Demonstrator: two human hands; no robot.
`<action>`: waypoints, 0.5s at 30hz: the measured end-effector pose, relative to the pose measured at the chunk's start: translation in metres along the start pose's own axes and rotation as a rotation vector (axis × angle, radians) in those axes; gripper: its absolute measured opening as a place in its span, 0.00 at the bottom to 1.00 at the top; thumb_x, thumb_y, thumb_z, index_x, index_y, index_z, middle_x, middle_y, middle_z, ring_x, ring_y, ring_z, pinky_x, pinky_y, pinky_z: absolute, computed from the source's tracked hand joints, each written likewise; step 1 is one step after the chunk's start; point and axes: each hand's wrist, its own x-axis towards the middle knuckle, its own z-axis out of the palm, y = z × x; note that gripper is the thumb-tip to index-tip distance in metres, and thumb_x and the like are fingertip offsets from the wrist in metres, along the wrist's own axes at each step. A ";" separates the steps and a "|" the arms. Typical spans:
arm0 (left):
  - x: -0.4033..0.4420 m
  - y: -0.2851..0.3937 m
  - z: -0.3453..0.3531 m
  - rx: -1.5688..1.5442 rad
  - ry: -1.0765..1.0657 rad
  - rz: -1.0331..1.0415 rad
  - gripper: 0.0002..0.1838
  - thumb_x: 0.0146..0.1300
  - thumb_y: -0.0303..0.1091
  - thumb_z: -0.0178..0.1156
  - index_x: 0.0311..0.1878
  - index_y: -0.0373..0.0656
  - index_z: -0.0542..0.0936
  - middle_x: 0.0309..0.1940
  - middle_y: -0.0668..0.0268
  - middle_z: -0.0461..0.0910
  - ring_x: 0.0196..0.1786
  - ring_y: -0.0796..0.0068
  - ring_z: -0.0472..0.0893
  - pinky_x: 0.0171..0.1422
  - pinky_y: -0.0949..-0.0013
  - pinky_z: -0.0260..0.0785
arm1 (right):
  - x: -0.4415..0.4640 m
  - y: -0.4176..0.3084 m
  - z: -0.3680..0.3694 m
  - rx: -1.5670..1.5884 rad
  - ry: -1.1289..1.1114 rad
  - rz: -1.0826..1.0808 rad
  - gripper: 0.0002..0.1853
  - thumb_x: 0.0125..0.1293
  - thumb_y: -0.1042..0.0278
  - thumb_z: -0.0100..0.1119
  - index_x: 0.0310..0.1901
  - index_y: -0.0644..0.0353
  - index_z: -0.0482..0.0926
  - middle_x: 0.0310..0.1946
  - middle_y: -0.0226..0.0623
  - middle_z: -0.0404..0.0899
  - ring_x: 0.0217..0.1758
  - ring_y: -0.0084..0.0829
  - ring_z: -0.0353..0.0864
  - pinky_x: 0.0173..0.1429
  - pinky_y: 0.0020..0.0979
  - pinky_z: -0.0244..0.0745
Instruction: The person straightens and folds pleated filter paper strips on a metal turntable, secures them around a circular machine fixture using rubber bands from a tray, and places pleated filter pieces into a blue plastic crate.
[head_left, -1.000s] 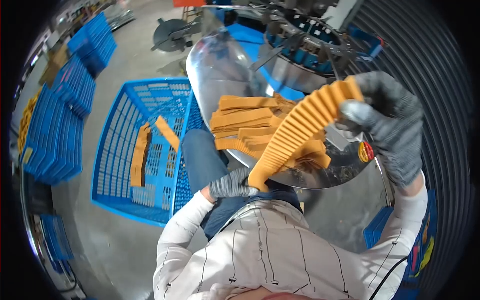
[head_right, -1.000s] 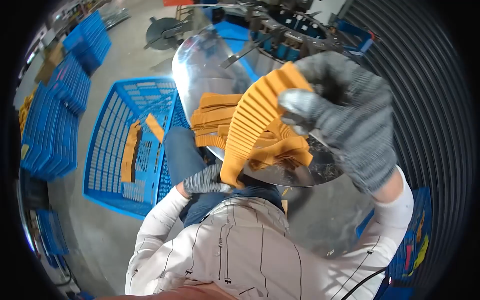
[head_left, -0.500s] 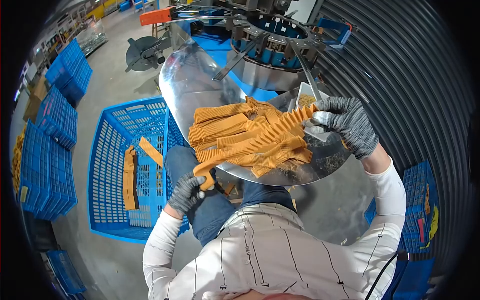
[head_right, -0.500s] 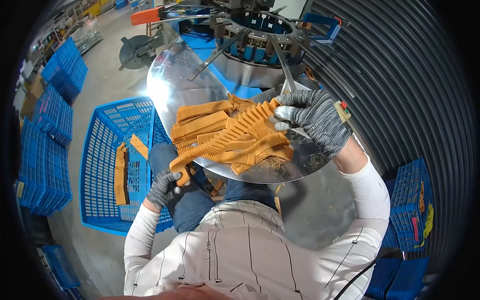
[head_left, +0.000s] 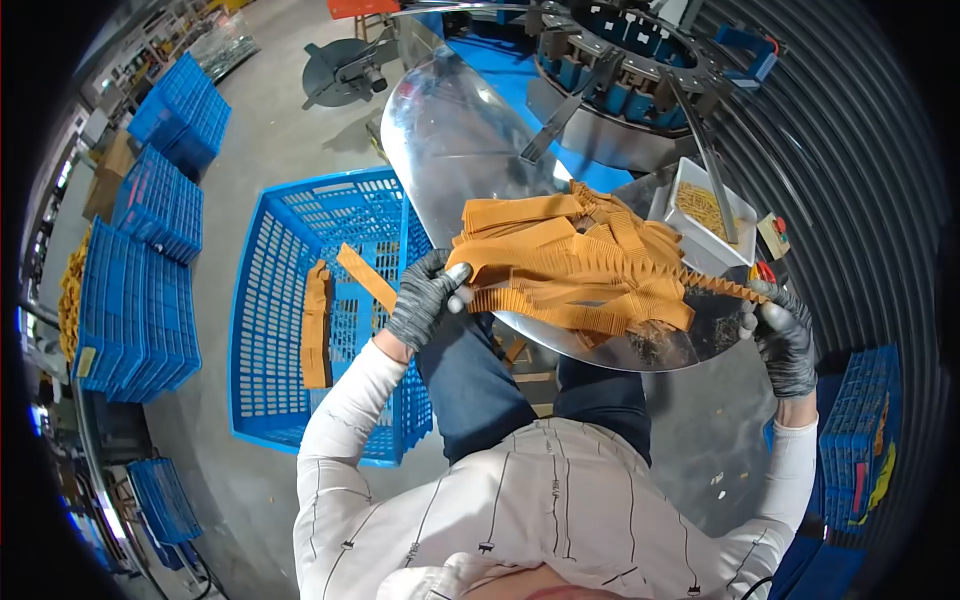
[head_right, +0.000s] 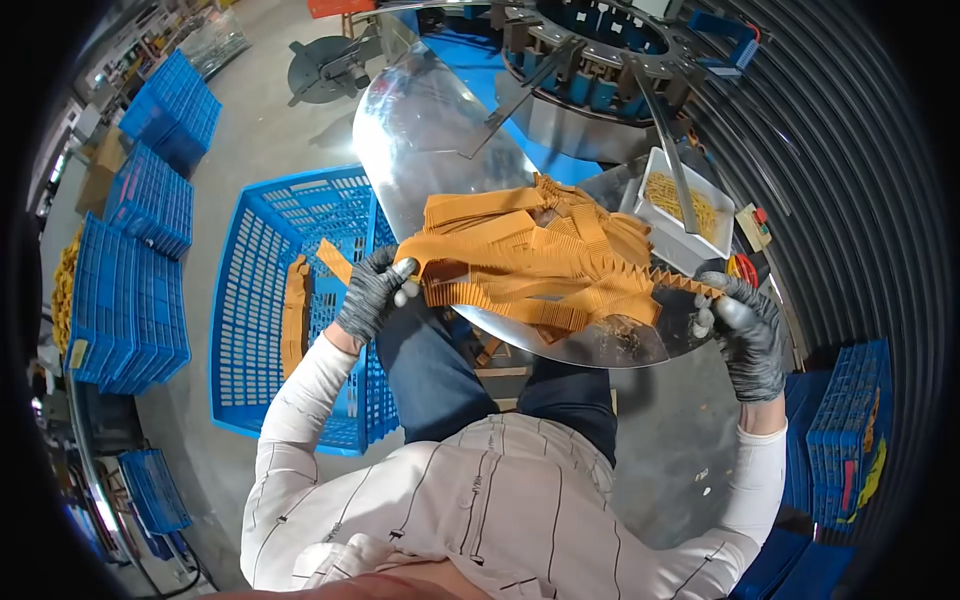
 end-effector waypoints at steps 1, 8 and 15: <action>0.006 -0.001 0.003 -0.064 -0.037 0.055 0.14 0.60 0.30 0.59 0.47 0.34 0.75 0.42 0.60 0.79 0.37 0.73 0.80 0.38 0.79 0.76 | -0.001 0.000 -0.009 0.197 -0.058 0.073 0.21 0.59 0.62 0.60 0.48 0.70 0.75 0.30 0.40 0.77 0.28 0.25 0.77 0.33 0.25 0.73; 0.018 0.013 0.049 -0.205 -0.091 0.061 0.15 0.58 0.30 0.60 0.48 0.35 0.77 0.52 0.58 0.75 0.48 0.75 0.77 0.42 0.78 0.74 | -0.022 0.009 -0.027 -0.214 0.200 -0.058 0.18 0.57 0.73 0.62 0.49 0.69 0.74 0.32 0.36 0.78 0.28 0.23 0.76 0.34 0.22 0.72; 0.038 0.001 0.056 0.151 -0.037 0.038 0.17 0.57 0.28 0.61 0.51 0.37 0.74 0.38 0.68 0.77 0.37 0.83 0.76 0.40 0.80 0.73 | -0.012 0.023 -0.083 -0.225 0.225 -0.036 0.14 0.58 0.74 0.61 0.45 0.68 0.75 0.31 0.36 0.79 0.29 0.23 0.77 0.35 0.22 0.73</action>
